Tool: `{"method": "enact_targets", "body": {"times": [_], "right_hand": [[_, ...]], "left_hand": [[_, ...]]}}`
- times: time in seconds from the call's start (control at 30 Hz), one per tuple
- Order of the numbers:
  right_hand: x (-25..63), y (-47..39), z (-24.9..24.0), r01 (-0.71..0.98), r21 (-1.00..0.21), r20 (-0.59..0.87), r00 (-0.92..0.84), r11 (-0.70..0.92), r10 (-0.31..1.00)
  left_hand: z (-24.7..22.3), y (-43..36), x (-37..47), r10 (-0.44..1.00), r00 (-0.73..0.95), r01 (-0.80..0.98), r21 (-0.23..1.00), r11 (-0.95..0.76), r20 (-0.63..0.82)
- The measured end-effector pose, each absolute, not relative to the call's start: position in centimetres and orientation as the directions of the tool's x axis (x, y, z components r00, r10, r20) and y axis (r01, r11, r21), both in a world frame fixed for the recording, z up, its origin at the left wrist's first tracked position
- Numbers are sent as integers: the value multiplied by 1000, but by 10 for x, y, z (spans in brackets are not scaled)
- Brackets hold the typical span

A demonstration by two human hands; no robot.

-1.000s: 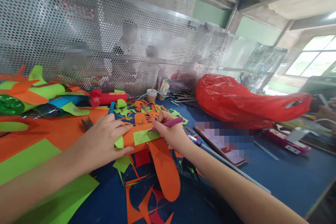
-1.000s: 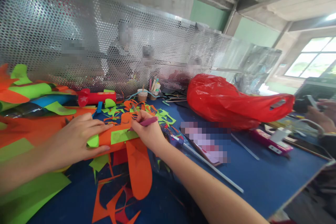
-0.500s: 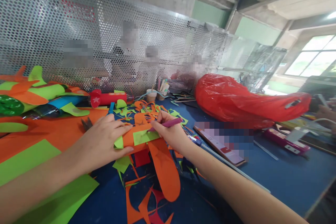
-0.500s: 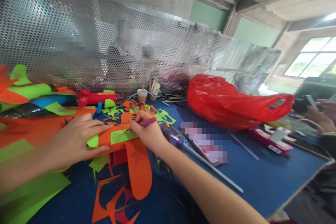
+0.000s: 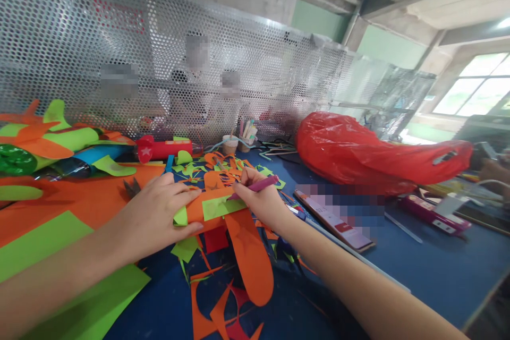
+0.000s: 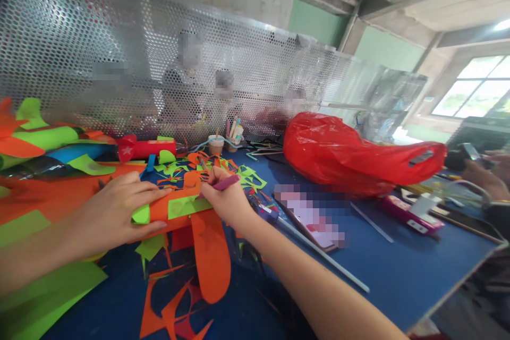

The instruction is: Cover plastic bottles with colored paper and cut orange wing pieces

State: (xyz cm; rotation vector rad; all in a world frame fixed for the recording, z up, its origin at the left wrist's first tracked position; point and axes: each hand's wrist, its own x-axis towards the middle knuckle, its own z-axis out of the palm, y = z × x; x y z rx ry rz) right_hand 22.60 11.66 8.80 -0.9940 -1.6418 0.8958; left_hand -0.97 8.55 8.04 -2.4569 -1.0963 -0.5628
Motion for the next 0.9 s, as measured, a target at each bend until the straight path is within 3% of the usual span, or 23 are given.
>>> {"method": "enact_targets", "body": {"times": [0.57,0.9], "right_hand": [[224,113,91,184,-894,368,-221,409,903],[225,114,90,160,-906,357,-209,392,910]], "left_hand": [[80,85,-10,618,589,765,-114,-634,521],[81,84,-8,626,595,771,-139,-621,504]]}}
